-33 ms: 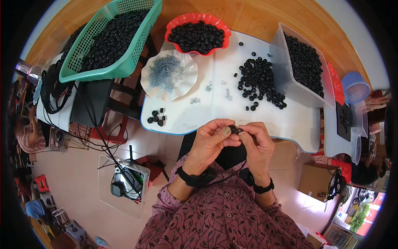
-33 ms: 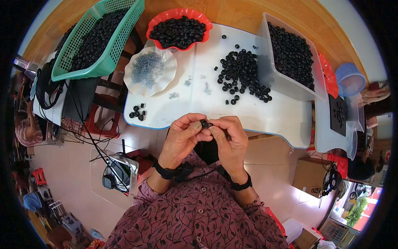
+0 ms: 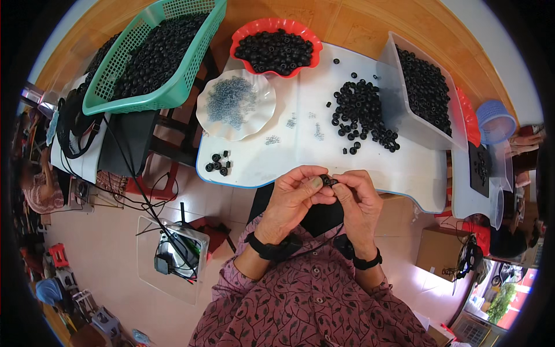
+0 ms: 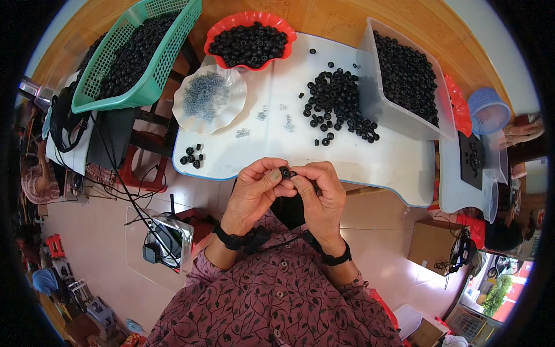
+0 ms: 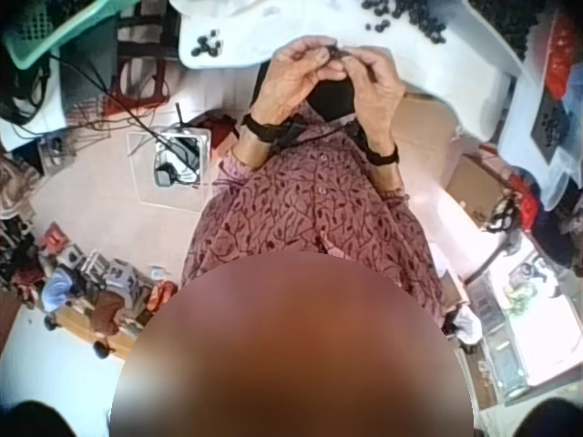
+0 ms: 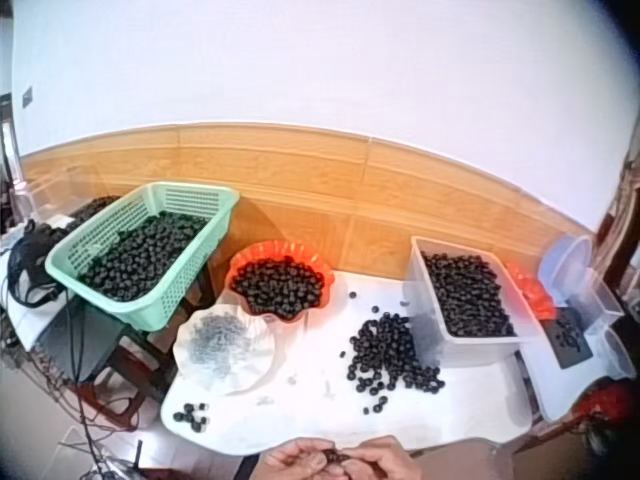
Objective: Manually assemble small plastic components by inserting small silver pins into black plastic pieces.
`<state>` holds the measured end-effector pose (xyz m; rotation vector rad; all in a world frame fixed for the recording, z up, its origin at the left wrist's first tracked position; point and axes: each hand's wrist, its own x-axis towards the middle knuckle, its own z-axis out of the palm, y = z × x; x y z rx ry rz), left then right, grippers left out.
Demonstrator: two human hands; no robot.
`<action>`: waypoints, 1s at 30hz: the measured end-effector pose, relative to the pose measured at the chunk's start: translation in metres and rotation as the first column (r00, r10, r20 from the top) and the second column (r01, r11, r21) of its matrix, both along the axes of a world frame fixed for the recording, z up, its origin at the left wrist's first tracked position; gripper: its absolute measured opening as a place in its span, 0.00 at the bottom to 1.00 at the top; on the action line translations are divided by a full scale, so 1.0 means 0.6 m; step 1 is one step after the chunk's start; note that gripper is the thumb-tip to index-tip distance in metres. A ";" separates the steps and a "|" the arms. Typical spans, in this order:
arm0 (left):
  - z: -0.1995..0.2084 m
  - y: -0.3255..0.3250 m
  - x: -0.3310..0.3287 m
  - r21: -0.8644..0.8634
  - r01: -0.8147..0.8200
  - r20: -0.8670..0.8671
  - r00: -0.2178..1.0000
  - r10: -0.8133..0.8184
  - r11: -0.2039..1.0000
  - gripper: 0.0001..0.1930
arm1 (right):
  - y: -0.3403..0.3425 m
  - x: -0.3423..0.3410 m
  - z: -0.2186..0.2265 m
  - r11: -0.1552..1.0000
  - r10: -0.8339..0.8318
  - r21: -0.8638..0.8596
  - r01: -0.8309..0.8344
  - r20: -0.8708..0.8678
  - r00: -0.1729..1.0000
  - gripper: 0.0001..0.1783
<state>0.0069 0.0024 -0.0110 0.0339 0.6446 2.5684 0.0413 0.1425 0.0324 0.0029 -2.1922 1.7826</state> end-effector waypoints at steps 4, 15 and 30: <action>-0.005 0.001 0.000 0.005 -0.005 0.004 1.000 0.005 1.000 0.11 | -0.002 0.000 0.000 1.000 -0.005 0.006 0.005 0.003 1.000 0.07; -0.002 0.003 0.002 0.004 -0.023 0.019 1.000 0.023 1.000 0.11 | -0.003 -0.002 -0.003 1.000 -0.012 -0.018 0.012 -0.008 1.000 0.07; 0.010 0.004 0.005 -0.061 -0.048 -0.064 0.997 0.044 0.997 0.15 | 0.000 -0.003 -0.004 0.998 -0.025 -0.053 0.025 0.013 1.000 0.06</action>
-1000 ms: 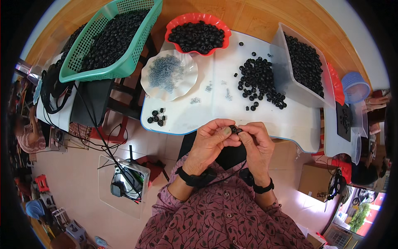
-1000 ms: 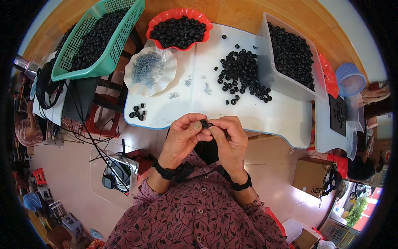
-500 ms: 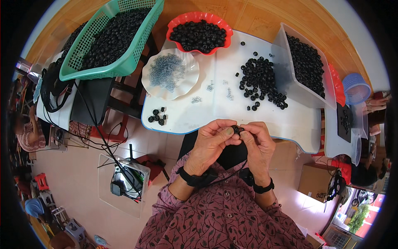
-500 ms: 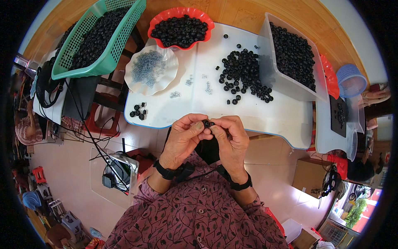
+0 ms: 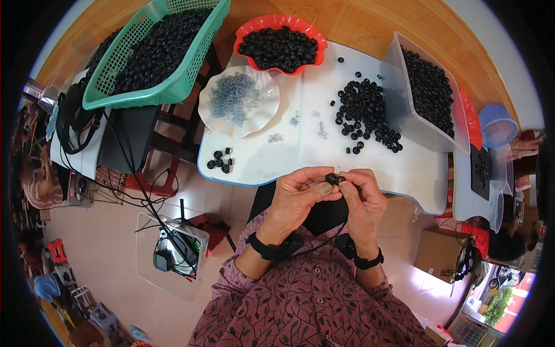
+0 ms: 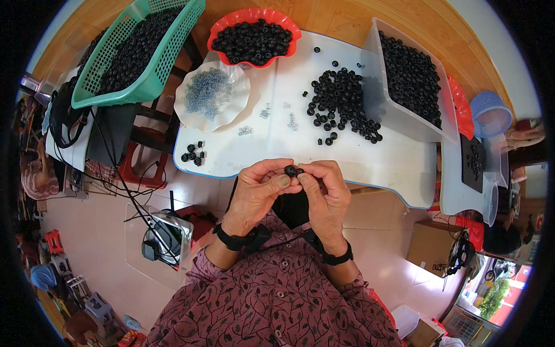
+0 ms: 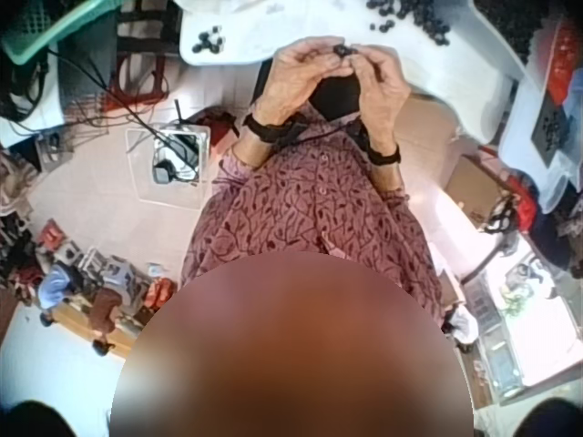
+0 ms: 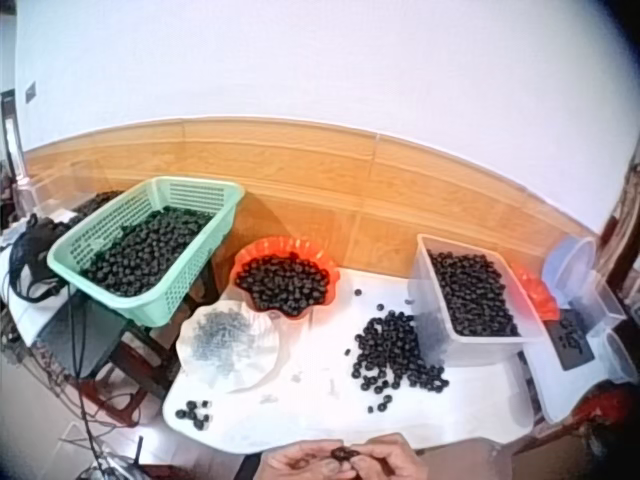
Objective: Manually assemble small plastic components by inserting small silver pins into black plastic pieces.
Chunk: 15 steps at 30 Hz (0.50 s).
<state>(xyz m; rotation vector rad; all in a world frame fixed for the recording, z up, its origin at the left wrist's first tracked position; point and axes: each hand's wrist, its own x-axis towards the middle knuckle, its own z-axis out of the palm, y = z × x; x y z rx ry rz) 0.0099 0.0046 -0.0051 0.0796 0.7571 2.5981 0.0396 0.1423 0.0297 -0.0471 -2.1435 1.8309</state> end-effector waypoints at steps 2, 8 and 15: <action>-0.001 0.000 0.000 0.005 -0.002 -0.017 1.000 0.002 1.000 0.14 | 0.000 0.000 -0.001 1.000 0.002 -0.013 -0.002 0.009 1.000 0.06; -0.007 -0.002 -0.003 0.016 0.015 0.007 1.000 -0.015 1.000 0.15 | -0.002 0.000 0.000 0.997 0.019 -0.076 -0.016 0.037 0.999 0.06; -0.006 -0.004 -0.005 0.038 0.012 0.019 1.000 -0.013 0.999 0.15 | -0.005 -0.003 0.003 0.997 0.031 -0.068 -0.029 0.040 0.999 0.06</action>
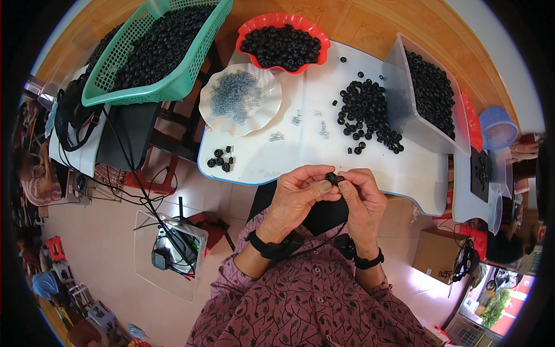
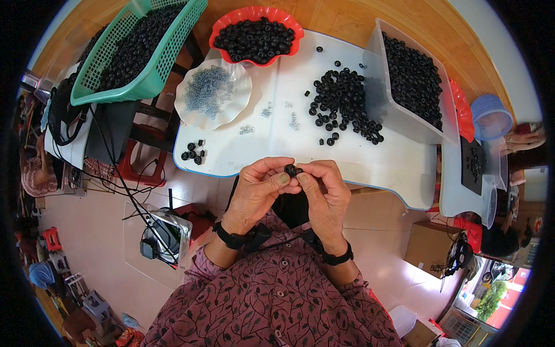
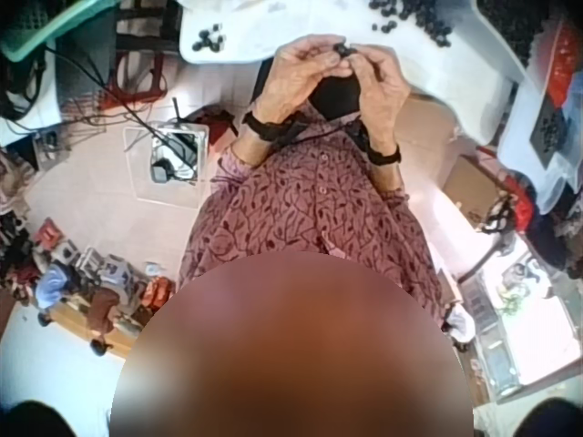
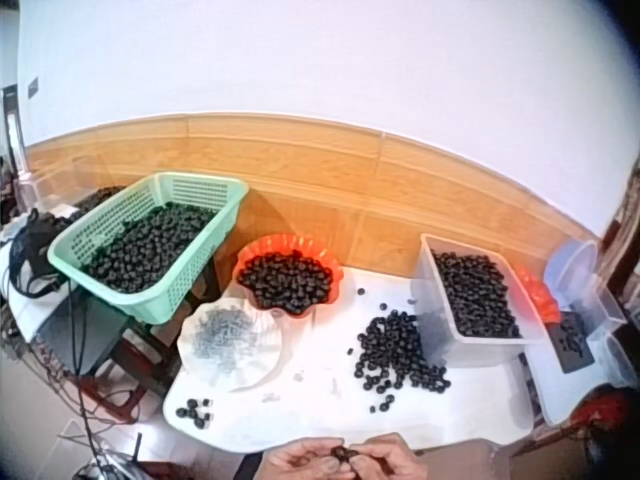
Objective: Manually assemble small plastic components by inserting small silver pins into black plastic pieces.
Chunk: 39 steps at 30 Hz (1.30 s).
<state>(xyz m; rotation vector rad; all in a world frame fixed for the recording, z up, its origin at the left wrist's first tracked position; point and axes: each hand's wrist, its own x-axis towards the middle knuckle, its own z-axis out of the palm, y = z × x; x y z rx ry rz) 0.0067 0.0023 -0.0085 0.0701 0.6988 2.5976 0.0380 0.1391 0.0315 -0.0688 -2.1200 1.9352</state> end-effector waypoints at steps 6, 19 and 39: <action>-0.002 -0.002 -0.001 -0.013 0.004 -0.003 1.000 -0.004 1.000 0.14 | -0.001 -0.003 -0.002 0.997 -0.011 0.071 0.013 -0.027 1.000 0.06; -0.002 -0.006 -0.003 -0.041 0.001 -0.024 1.000 -0.002 0.999 0.14 | -0.009 -0.006 0.003 0.926 -0.063 0.362 0.105 -0.127 0.990 0.06; -0.005 -0.007 -0.002 -0.194 -0.049 -0.085 0.996 0.033 0.980 0.12 | -0.006 -0.015 0.014 0.801 0.081 0.596 0.066 -0.216 0.973 0.07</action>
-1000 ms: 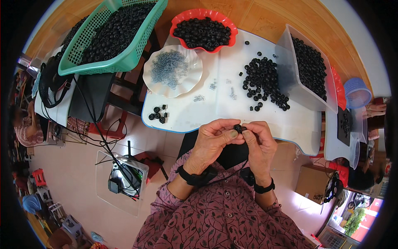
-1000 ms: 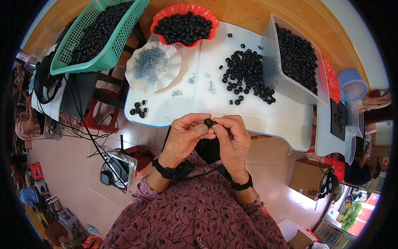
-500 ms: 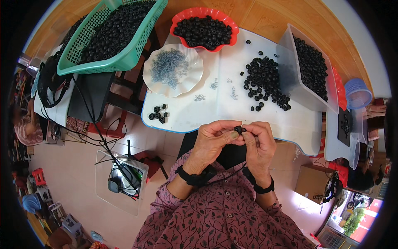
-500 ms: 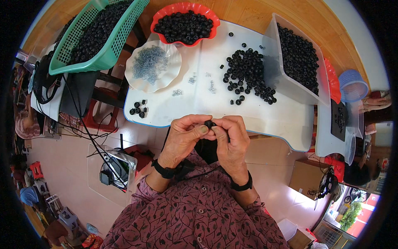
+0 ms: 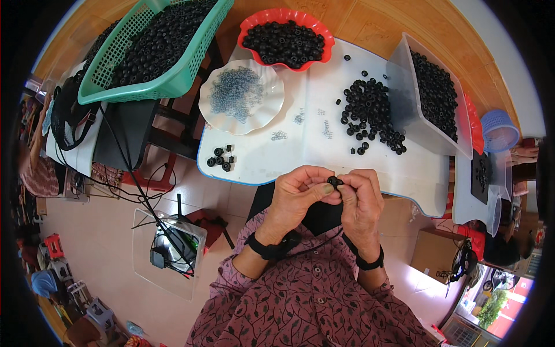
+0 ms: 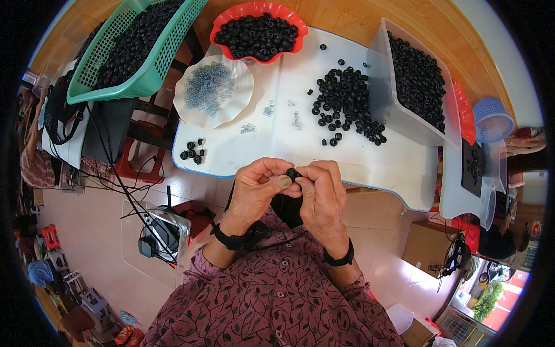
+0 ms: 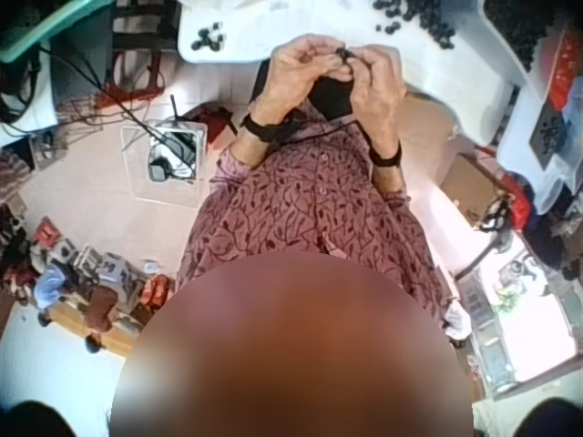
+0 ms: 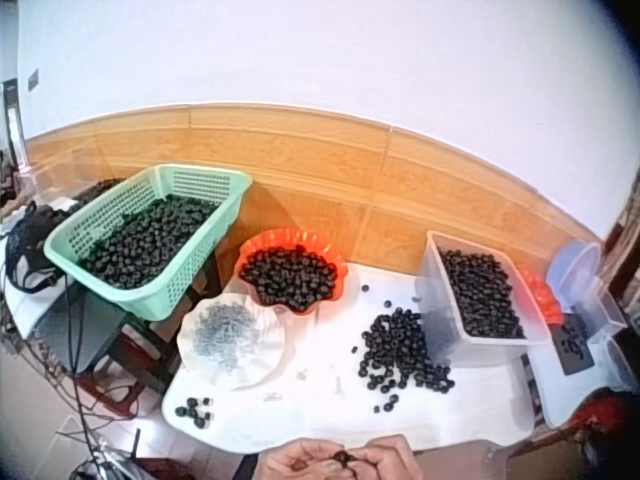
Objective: Manually assemble small plastic components by inserting small silver pins into black plastic pieces.
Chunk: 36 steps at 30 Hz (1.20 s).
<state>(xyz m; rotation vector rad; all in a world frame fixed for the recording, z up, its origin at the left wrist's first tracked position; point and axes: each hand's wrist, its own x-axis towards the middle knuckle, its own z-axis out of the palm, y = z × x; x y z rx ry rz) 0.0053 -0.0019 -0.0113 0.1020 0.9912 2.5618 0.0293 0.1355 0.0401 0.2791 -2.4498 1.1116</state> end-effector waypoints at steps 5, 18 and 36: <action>0.004 -0.001 0.005 -0.095 -0.042 -0.048 0.998 0.038 0.995 0.10 | 0.000 0.000 0.006 1.000 0.010 0.030 -0.011 0.004 1.000 0.08; 0.012 -0.010 0.011 -0.140 -0.026 0.014 1.000 0.028 0.990 0.10 | -0.001 0.006 0.007 0.998 0.030 0.057 -0.032 0.031 0.999 0.11; -0.003 0.000 0.010 -0.017 0.007 0.100 0.995 -0.006 1.000 0.08 | 0.007 0.003 0.000 0.998 0.044 0.050 -0.048 0.085 0.995 0.09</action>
